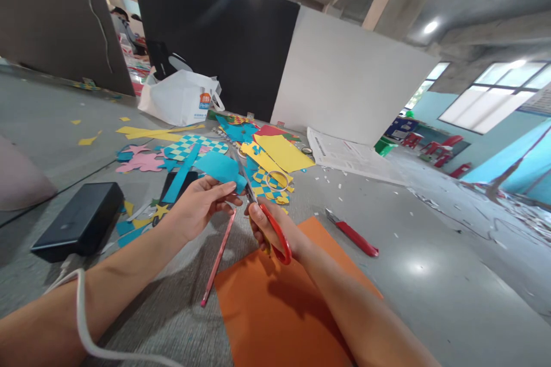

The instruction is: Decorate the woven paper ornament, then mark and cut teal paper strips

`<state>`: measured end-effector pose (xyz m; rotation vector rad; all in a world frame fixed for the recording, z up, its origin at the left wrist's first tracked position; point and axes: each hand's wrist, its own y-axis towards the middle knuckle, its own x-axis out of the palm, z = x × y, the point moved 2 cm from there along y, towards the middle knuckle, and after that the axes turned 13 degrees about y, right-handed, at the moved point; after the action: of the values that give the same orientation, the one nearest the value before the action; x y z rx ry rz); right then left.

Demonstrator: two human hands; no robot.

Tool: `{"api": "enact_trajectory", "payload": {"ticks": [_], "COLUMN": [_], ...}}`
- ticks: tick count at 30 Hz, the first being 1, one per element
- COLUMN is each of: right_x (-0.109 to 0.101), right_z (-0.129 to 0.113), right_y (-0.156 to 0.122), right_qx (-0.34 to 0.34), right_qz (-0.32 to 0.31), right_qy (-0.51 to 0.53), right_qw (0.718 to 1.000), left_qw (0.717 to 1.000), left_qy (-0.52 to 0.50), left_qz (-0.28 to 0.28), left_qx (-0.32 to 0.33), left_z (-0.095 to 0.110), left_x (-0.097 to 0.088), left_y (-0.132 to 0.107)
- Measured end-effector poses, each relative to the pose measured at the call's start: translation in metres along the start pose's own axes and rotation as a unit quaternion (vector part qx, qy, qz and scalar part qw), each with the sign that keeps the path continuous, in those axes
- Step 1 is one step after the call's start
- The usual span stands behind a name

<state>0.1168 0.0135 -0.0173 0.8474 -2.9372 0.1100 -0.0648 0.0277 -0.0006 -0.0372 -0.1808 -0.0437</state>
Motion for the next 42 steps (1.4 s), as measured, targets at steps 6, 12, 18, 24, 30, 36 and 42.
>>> {"api": "enact_trajectory", "payload": {"ticks": [6,12,18,24,30,36,42], "right_x": [0.001,0.000,0.001,0.004,0.008,0.007,0.005], "right_z": [-0.001,0.000,0.002,0.002,0.006,0.007,0.005], "right_y": [-0.001,-0.001,-0.001,-0.001,0.000,0.001,-0.001], "right_qx": [-0.004,-0.004,-0.007,-0.009,-0.021,-0.030,-0.024], "right_qz": [0.004,-0.004,-0.006,0.002,0.004,0.014,0.006], "right_qy": [-0.003,-0.006,0.002,0.011,0.001,-0.009,-0.031], "right_qw": [1.000,1.000,1.000,1.000,1.000,0.999,0.999], "left_qw": [1.000,1.000,0.999,0.999,0.999,0.999,0.989], "left_qy": [0.017,0.021,0.046,0.047,0.013,-0.014,-0.119], "left_qz": [-0.017,-0.020,-0.023,-0.012,0.004,0.006,0.059], "left_qx": [0.009,0.010,0.002,-0.011,-0.040,-0.040,-0.064], "left_z": [-0.003,-0.004,-0.005,-0.005,-0.011,-0.012,-0.010], "left_x": [0.000,0.000,0.000,0.000,0.002,0.003,0.000], "left_y": [0.002,0.002,0.003,0.001,0.001,0.000,0.001]}}
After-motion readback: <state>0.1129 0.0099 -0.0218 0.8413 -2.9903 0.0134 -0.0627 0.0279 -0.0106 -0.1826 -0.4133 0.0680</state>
